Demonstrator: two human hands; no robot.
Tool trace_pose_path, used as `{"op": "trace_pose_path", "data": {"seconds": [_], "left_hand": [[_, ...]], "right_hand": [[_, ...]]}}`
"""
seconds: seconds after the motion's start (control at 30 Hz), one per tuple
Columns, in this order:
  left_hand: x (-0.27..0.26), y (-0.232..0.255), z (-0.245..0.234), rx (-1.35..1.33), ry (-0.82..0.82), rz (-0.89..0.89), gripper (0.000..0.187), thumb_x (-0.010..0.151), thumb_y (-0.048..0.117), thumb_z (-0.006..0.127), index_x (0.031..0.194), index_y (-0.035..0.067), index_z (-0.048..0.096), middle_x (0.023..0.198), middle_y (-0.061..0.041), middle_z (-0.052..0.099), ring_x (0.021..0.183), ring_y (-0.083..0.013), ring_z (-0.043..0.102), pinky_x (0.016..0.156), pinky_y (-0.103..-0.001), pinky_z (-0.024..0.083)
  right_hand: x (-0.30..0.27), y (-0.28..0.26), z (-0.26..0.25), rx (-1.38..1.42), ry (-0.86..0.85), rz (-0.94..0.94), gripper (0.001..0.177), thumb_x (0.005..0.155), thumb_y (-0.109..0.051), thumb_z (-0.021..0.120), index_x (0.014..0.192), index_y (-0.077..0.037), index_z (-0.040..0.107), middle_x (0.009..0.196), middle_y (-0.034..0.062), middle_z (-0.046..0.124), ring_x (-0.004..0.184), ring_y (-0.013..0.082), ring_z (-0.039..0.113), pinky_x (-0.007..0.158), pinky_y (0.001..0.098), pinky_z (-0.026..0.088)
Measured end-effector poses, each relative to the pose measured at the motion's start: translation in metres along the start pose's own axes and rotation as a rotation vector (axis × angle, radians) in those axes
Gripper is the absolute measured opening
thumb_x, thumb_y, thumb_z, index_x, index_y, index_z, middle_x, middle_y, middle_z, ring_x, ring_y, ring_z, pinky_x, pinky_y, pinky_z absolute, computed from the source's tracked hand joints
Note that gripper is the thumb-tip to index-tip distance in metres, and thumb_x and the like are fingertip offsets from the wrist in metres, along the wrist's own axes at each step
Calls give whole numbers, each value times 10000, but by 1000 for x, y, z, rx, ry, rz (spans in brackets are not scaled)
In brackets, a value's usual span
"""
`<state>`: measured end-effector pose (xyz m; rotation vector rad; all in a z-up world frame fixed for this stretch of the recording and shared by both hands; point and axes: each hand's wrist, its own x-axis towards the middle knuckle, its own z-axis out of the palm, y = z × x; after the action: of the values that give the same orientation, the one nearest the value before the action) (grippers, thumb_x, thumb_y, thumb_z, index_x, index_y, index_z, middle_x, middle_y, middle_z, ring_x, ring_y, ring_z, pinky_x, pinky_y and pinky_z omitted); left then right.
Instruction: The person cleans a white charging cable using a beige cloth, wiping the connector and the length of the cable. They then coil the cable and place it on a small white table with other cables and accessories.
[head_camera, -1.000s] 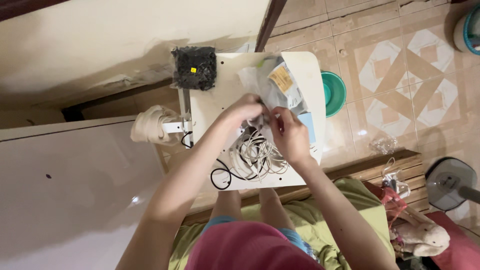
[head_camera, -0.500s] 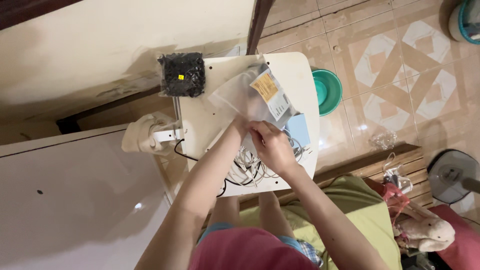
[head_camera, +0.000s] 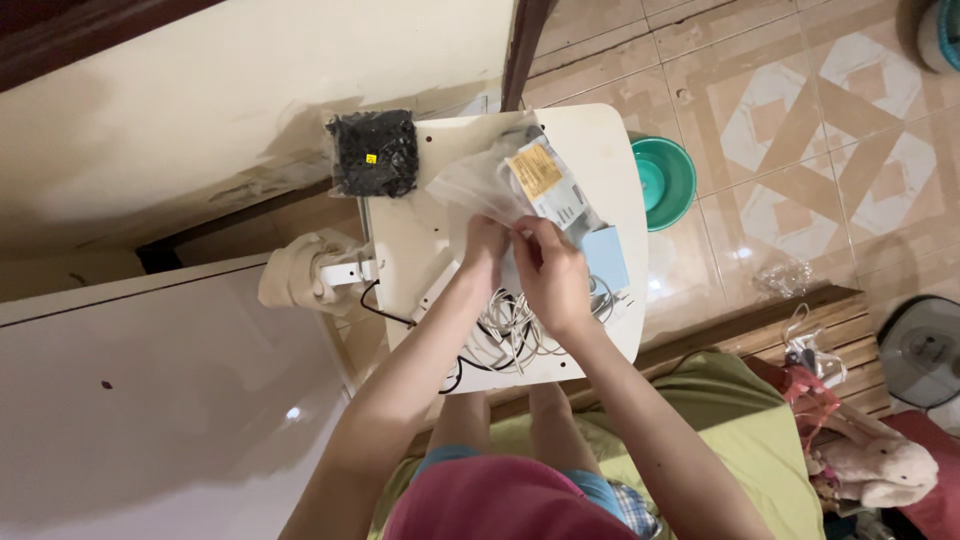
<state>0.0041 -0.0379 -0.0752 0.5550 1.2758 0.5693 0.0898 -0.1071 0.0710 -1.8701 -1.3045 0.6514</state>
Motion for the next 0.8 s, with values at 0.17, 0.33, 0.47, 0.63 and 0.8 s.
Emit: {"op": "trace_pose_path", "data": {"seconds": [0.17,0.33,0.47,0.63,0.8], "left_hand": [[33,-20,5,-73,-363,-108,543,955,376,506,1371,29,546,1324,-133,626,1188,-225,610,943,-337,547],[71,-24,23,227,-458,93,541,978,362,494,1406,31,507,1370,-124,587,1237,-218,569,992,-333,511],[80,-44,17,423,-452,99,542,997,351,485,1434,32,476,1408,-116,555,1276,-212,536,1031,-330,482],[83,-70,-4,714,-513,-30,543,1020,338,473,1469,33,438,1455,-107,515,1325,-205,496,1079,-326,446],[99,-104,-13,537,-607,-47,547,1043,324,461,1504,35,399,1501,-98,475,1374,-197,455,1128,-322,410]], "right_hand": [[-2,3,-4,44,-70,-107,153,970,-45,672,1120,-20,660,996,190,740,823,345,732,710,389,577],[-9,0,-2,151,-125,-62,161,964,-32,664,1124,-12,655,1020,194,731,795,300,752,689,367,596],[-14,3,-1,55,-107,-69,227,915,-35,682,1139,-32,643,921,151,719,727,286,738,656,373,586],[-29,19,-3,-227,-9,-226,371,829,-48,659,1179,-21,541,966,185,658,804,380,690,682,448,562],[-30,31,-3,-128,-177,14,229,938,-43,644,1155,-28,569,963,206,682,786,403,685,679,476,555]]}}
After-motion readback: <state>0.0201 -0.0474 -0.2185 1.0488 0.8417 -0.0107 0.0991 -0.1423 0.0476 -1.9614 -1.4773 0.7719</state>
